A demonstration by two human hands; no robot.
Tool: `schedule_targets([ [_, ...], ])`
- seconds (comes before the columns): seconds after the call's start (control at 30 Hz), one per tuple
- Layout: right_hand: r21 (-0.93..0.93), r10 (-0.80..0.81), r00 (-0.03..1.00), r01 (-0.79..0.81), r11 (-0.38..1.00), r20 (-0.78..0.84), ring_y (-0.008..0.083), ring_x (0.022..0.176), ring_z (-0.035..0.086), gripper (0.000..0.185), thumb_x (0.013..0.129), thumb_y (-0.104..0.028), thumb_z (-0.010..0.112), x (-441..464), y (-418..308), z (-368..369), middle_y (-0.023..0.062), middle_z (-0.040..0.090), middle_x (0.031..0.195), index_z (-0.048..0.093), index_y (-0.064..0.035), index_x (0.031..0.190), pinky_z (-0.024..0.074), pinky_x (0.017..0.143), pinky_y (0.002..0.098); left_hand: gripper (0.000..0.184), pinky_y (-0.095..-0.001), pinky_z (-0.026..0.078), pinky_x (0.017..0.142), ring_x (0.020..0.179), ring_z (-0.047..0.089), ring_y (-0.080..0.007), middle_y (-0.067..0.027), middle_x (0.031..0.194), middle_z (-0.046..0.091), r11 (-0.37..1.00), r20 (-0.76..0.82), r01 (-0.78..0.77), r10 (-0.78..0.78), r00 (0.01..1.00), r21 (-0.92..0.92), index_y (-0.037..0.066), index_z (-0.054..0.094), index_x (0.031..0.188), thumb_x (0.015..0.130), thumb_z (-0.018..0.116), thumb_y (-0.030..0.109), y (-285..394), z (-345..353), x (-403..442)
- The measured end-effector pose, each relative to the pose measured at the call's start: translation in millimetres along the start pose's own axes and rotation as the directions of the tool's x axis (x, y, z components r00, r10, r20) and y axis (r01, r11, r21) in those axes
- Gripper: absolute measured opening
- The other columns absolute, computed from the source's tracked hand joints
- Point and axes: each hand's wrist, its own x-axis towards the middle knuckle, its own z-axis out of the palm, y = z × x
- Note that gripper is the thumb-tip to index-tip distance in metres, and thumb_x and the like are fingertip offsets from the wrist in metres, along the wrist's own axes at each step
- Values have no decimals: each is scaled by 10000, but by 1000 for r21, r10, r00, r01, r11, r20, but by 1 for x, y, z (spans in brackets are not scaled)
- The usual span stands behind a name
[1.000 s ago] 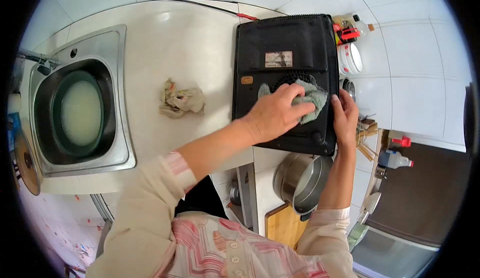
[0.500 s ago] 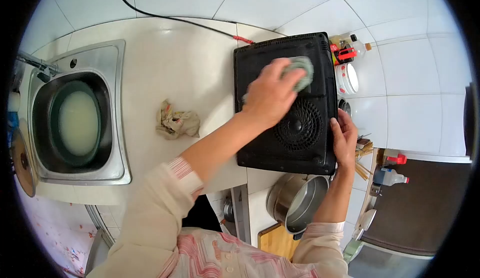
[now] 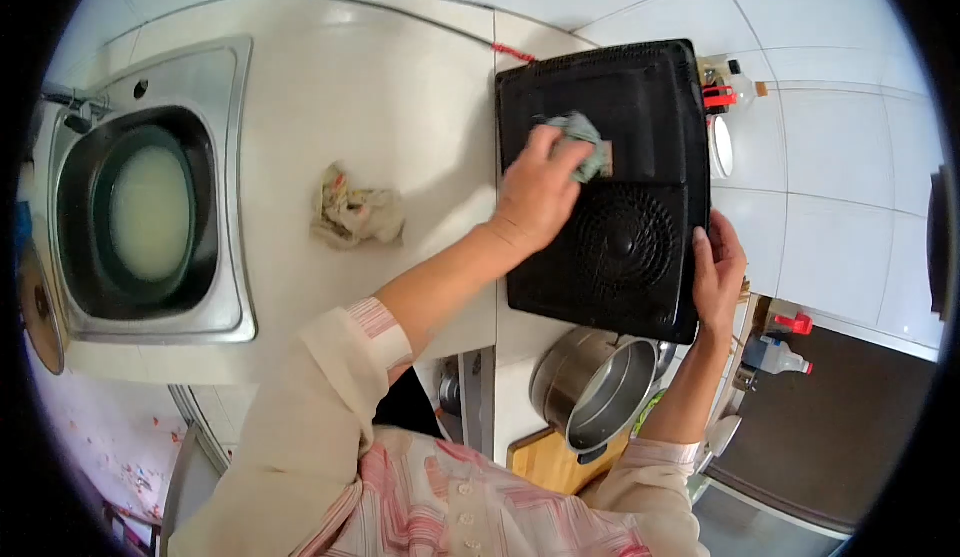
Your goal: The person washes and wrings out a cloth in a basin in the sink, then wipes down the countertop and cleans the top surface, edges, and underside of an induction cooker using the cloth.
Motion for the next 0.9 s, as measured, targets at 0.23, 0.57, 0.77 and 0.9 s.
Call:
schedule_targets([
  [0.23,23,-75,995,77,997,-61,178,1038,558,403,928,-87,545,3,11,2,161,596,1133,457,113,1266,422,918,284,445,-446,472,854,1010,533,-394,-168,1124,471,993,212,111,-102,972,-31,117,516,1145,734,570,-46,-25,-16,-76],
  [0.57,69,-8,1000,8,998,-8,157,992,567,391,925,-106,556,8,33,-2,145,612,1100,485,114,1240,433,879,261,270,-500,447,825,935,544,-460,-267,969,589,840,-55,538,-535,843,71,-22,521,1086,829,511,62,-77,-13,0],
  [0.77,65,-48,999,49,997,-17,147,970,577,379,926,-117,560,9,31,-5,137,626,1074,500,105,1227,442,867,257,238,-490,447,800,898,567,-451,-270,944,598,819,151,569,-573,806,69,-24,531,1062,844,513,70,-35,-9,-107],
  [0.9,12,-96,995,96,995,-12,134,954,576,363,922,-127,569,9,19,-6,132,634,1050,520,102,1199,446,855,256,273,-454,453,809,893,583,-425,-254,950,606,807,247,588,-562,789,-44,-21,513,1106,855,533,85,-14,2,-173],
])
